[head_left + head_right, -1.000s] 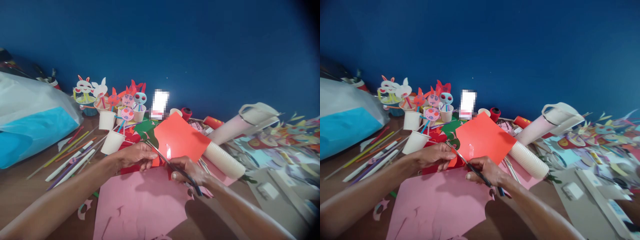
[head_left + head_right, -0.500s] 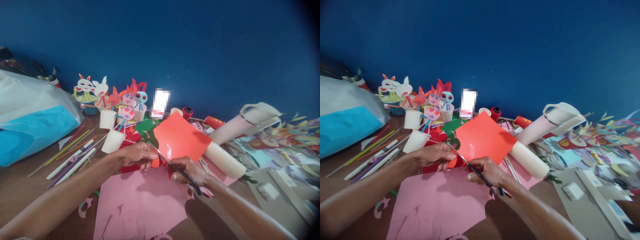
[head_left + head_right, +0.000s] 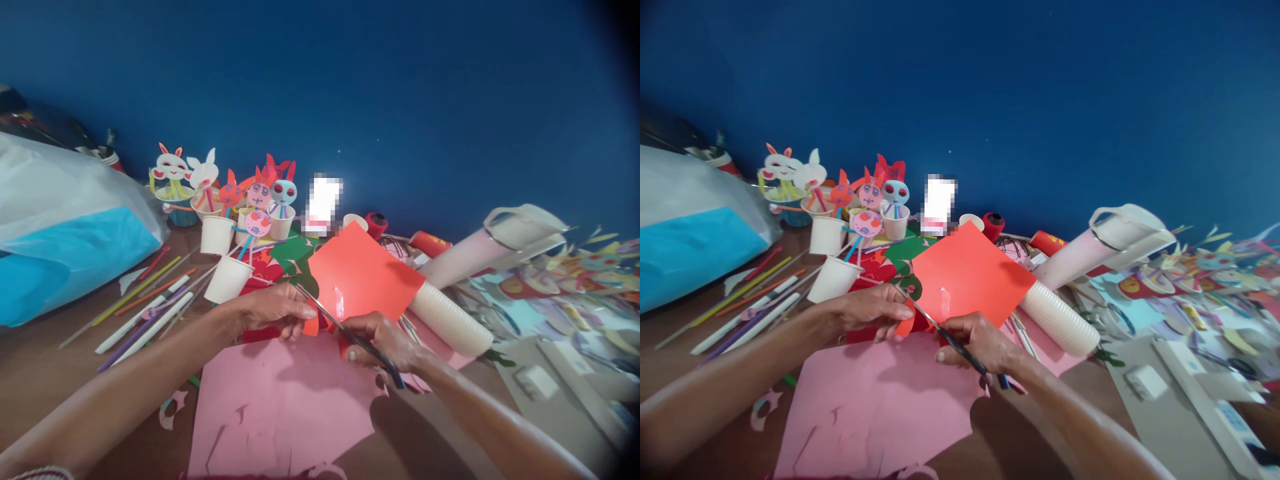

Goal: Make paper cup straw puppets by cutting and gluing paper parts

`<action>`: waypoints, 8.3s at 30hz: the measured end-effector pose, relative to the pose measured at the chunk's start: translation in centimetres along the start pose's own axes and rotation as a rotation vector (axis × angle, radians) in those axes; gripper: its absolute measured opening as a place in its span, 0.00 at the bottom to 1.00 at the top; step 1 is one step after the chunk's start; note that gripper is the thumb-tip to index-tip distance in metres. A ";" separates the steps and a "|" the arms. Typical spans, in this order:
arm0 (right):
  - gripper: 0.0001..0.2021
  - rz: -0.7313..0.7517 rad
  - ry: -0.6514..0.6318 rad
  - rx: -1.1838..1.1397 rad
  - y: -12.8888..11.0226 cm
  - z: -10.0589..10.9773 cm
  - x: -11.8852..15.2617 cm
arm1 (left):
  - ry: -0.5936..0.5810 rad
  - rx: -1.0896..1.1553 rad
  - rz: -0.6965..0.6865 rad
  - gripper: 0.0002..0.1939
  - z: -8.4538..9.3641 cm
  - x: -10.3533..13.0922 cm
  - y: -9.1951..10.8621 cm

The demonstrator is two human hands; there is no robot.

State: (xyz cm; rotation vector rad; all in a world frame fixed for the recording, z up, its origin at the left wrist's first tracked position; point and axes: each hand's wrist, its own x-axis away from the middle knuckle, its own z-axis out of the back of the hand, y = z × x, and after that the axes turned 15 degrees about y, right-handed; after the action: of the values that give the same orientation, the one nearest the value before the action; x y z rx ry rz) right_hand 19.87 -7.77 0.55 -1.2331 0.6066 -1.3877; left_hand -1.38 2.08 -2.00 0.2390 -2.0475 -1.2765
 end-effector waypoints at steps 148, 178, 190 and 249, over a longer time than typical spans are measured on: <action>0.21 0.375 0.173 -0.128 -1.1 -6.2 -6.5 | 0.707 0.279 -0.340 0.04 1.9 3.8 2.2; 0.22 0.390 0.210 -0.119 -1.2 -6.3 -6.5 | 0.696 0.459 -0.276 0.08 1.5 3.5 2.1; 0.23 0.347 0.224 -0.178 -1.5 -6.3 -6.4 | 0.641 0.495 -0.246 0.04 1.8 3.5 2.0; 0.26 0.369 0.115 -0.282 -1.0 -6.1 -6.7 | 0.641 0.236 -0.317 0.03 2.2 3.1 1.4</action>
State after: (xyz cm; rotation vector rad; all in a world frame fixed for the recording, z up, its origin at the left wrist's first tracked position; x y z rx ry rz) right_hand 12.81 -3.02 -2.68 -1.1908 1.0815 -1.0909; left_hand -4.78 2.81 0.07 0.9806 -1.6251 -0.9556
